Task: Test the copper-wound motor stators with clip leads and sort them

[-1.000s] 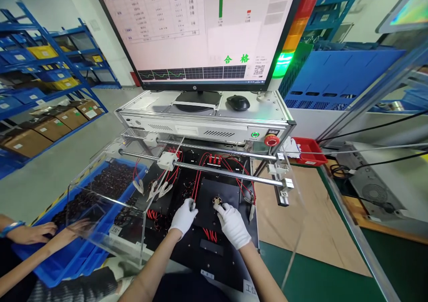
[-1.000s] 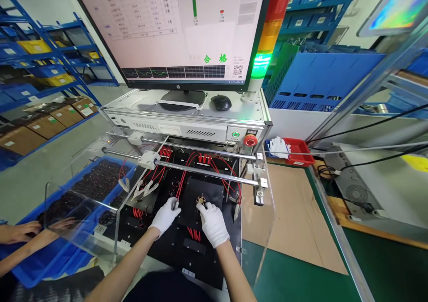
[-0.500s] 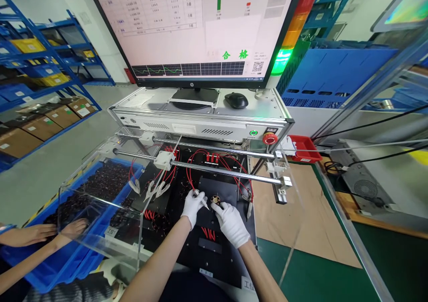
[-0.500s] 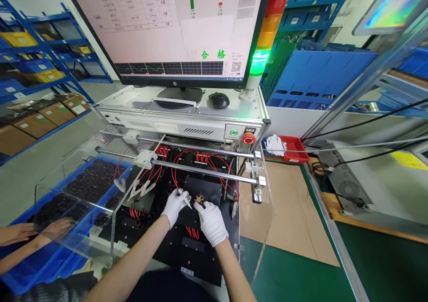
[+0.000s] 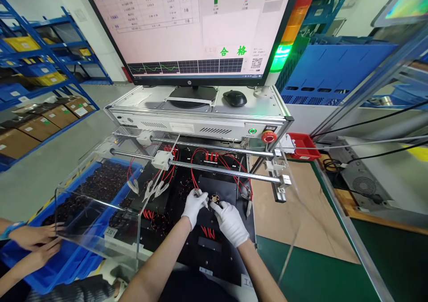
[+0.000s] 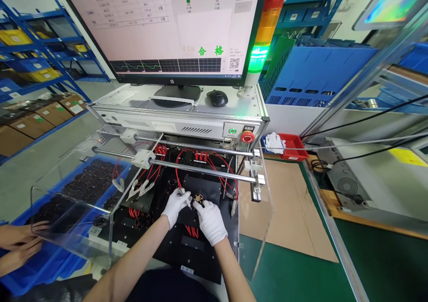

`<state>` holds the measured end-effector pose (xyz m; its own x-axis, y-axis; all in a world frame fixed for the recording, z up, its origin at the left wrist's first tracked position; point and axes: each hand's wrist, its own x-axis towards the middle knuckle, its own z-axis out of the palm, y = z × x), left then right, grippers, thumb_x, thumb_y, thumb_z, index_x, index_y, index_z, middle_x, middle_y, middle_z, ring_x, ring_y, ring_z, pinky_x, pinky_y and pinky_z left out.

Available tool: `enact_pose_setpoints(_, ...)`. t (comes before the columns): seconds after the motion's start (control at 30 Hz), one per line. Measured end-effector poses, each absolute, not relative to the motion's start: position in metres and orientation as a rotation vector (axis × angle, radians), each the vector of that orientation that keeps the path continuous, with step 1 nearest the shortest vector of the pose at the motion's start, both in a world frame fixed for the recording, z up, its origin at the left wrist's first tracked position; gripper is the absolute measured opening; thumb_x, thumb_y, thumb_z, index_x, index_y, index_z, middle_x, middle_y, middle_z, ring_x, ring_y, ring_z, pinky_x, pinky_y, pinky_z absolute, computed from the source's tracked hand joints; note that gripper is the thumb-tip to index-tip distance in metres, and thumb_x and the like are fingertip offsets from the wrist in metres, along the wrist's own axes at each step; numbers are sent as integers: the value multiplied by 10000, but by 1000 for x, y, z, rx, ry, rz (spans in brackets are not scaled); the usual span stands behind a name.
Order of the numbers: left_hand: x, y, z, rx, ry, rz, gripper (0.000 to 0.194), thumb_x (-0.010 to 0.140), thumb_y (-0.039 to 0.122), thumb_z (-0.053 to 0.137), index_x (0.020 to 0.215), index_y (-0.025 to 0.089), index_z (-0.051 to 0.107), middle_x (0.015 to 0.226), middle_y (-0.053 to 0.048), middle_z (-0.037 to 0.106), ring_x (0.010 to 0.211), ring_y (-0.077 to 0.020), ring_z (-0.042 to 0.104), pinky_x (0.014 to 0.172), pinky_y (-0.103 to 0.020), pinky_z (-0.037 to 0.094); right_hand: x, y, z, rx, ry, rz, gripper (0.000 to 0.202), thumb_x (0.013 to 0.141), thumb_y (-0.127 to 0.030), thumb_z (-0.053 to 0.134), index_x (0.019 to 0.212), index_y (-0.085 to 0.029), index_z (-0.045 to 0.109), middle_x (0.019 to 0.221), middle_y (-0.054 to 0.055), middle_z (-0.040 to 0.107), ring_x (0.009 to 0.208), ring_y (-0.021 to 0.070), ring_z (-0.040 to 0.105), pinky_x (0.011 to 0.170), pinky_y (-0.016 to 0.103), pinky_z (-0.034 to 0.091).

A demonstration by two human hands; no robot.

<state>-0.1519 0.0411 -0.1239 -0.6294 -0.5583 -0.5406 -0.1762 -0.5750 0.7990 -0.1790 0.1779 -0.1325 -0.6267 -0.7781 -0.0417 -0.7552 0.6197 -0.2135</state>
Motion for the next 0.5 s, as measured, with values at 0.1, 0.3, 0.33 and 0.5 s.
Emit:
enact_pose_setpoints(0.1, -151, 40, -123, 1217, -1374, -2261, 217, 664, 69, 607, 737, 168, 428, 591, 60, 511, 523, -91, 584, 556, -218, 493, -178, 177, -134, -1297, 2714, -298, 432, 850, -190, 336, 1246, -287, 478, 1009, 92, 599, 892, 215, 552, 750, 338, 431)
enact_pose_setpoints(0.3, -153, 29, -127, 1214, -1658, -2054, 168, 669, 157, 617, 761, 162, 477, 727, 3, 570, 650, -132, 609, 713, -302, 496, -182, 188, -147, -1276, 2749, -700, 384, 861, -188, 310, 1151, -248, 555, 940, 75, 620, 849, 178, 569, 762, 314, 456)
enact_pose_setpoints(0.33, -154, 27, -128, 1220, -1724, -1989, 180, 666, 164, 624, 797, 159, 500, 770, -17, 587, 717, -155, 617, 772, -327, 483, -187, 191, -148, -1154, 2815, -848, 381, 861, -185, 301, 1142, -231, 555, 960, 75, 619, 869, 170, 569, 784, 306, 458)
enact_pose_setpoints(0.5, -151, 25, -125, 1187, -2133, -1497, 634, 621, 131, 671, 1209, 143, 434, 1211, -164, 504, 1133, -302, 477, 992, -461, 319, -228, 201, -150, -196, 3095, -804, 499, 772, -117, 374, 1269, -102, 420, 1211, 168, 518, 1074, 249, 506, 899, 368, 421)
